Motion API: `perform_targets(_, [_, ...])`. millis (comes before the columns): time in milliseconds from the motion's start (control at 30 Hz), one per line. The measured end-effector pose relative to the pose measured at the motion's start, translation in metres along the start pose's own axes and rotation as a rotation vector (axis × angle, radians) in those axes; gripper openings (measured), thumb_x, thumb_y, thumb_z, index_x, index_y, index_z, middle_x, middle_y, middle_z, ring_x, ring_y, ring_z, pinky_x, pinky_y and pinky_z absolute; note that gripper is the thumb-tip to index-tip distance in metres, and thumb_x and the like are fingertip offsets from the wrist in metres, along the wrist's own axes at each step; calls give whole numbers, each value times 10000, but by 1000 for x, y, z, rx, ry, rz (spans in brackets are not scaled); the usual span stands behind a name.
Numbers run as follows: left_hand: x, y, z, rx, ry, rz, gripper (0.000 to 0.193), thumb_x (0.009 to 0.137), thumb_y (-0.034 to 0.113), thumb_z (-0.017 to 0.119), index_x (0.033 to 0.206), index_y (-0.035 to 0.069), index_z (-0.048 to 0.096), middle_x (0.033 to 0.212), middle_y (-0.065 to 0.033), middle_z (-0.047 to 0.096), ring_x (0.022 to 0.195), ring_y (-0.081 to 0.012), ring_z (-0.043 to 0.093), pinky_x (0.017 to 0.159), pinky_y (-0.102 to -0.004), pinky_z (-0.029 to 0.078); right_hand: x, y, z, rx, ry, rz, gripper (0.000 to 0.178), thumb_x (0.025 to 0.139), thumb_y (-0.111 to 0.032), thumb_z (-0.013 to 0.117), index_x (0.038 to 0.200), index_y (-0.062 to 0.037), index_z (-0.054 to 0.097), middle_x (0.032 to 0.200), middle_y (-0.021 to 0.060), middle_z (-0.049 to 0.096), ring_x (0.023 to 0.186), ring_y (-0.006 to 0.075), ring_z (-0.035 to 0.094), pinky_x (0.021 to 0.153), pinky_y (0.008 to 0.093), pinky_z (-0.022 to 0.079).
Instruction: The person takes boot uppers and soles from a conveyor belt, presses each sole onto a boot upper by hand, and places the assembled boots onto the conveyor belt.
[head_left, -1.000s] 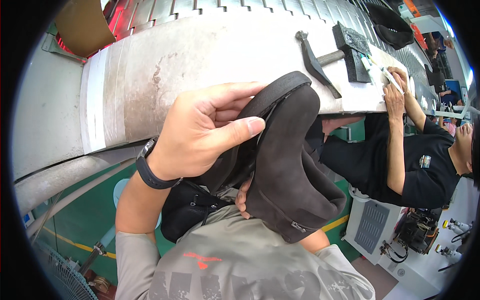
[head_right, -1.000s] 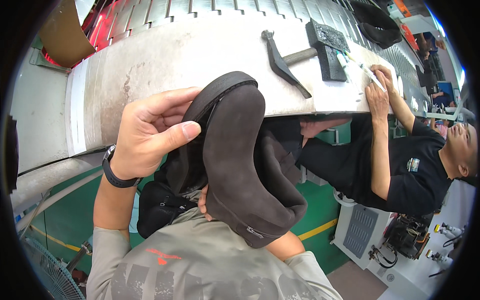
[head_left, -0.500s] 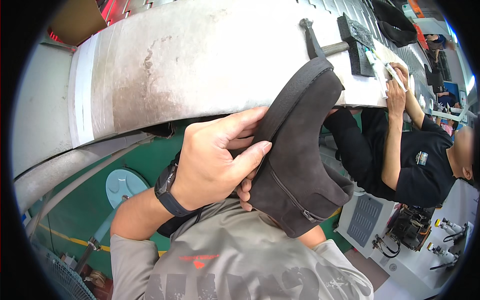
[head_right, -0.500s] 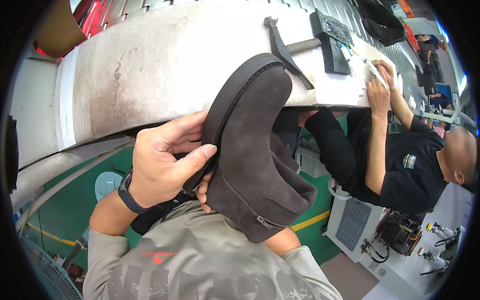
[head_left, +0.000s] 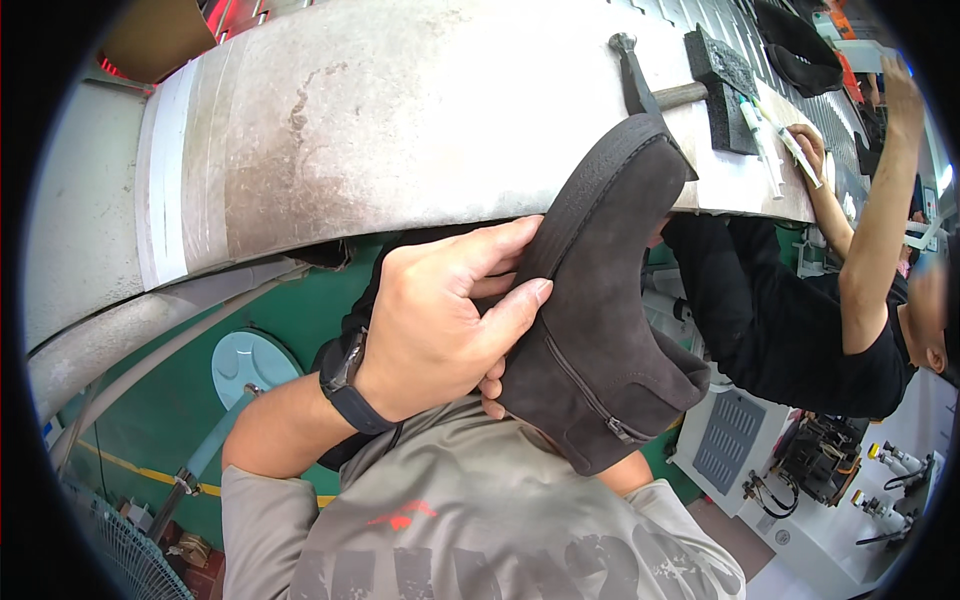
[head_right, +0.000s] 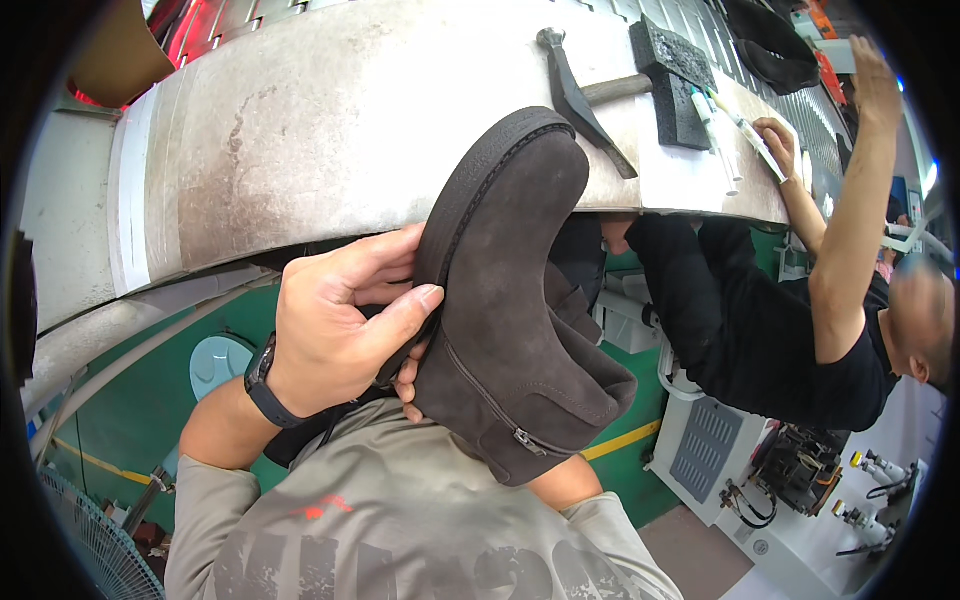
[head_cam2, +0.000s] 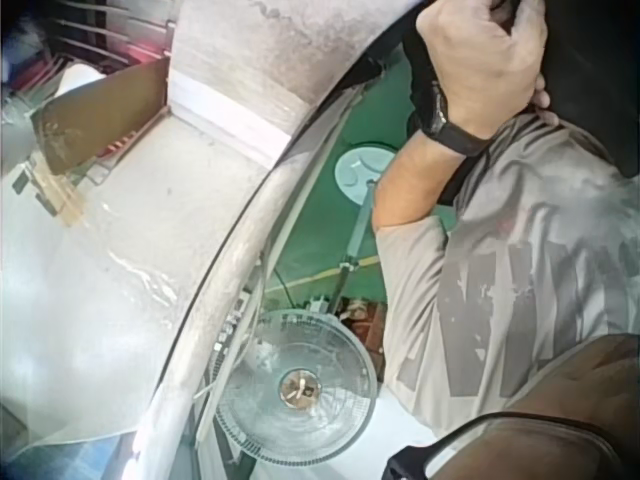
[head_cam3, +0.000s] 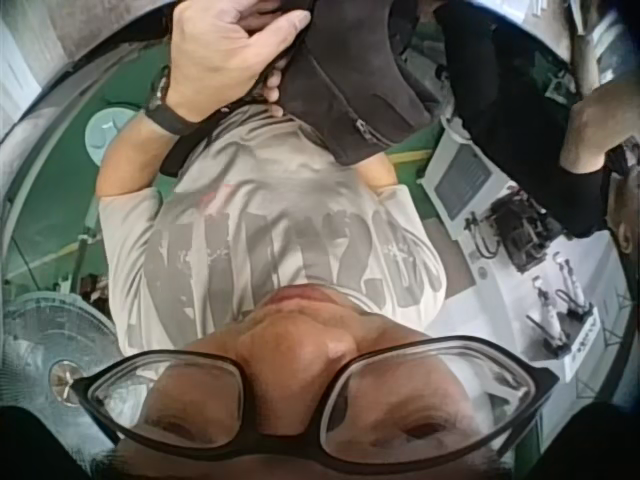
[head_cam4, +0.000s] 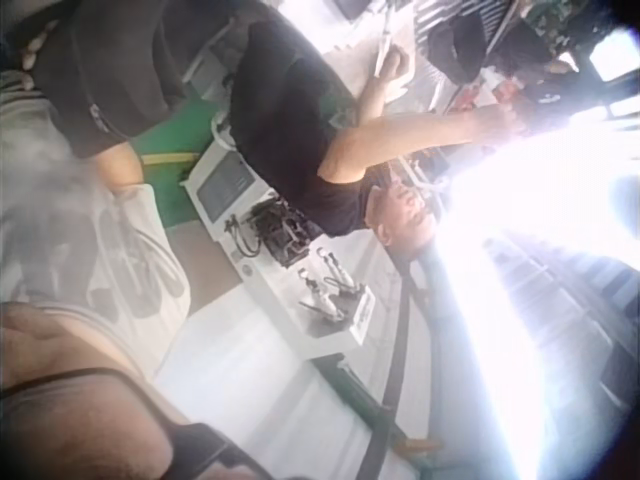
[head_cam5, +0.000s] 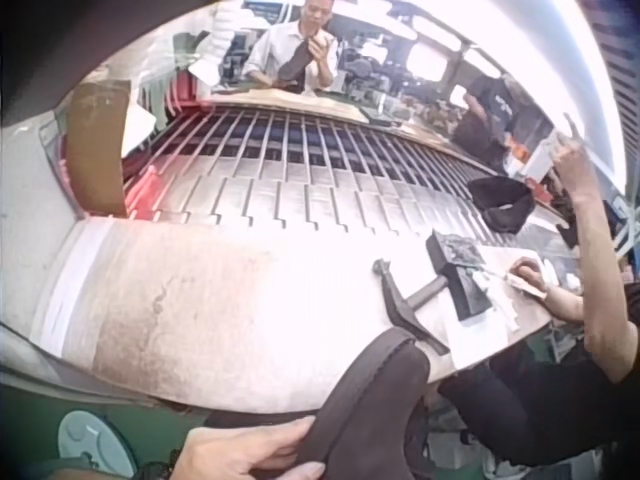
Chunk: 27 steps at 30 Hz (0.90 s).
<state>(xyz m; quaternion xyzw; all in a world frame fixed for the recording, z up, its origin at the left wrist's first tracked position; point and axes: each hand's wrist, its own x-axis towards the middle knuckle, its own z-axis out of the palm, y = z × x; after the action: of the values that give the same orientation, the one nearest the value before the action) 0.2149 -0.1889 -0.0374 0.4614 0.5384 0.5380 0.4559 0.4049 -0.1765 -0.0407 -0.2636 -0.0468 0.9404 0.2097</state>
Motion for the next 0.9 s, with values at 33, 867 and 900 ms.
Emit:
perform_targets(33, [0, 4, 1, 99, -13, 16, 410, 950, -57, 702, 1356, -88, 663, 1145, -200, 791, 1021, -204, 785, 863, -301, 630, 0, -1, 0, -5, 1, -4, 546, 1099, -448, 557, 1458, -42, 484, 1175, 134, 658, 937, 217, 702, 782, 370, 605])
perform_targets(867, [51, 42, -17, 177, -9, 485, 1399, 780, 348, 978, 1702, -4, -13, 1562, -344, 473, 1375, -364, 592, 1152, -457, 472, 9, -12, -35, -696, 170, -320, 799, 1077, -660, 397, 1520, 2, 449, 1241, 159, 693, 1108, 294, 709, 954, 401, 573])
perform_targets(900, [52, 34, -16, 133, -17, 532, 1406, 737, 370, 1009, 1703, 5, 55, 1592, -372, 421, 1363, -364, 602, 1116, -456, 509, 9, -16, -35, -693, 171, -309, 786, 1074, -648, 410, 1511, 4, 455, 1237, 165, 694, 1106, 300, 709, 953, 405, 573])
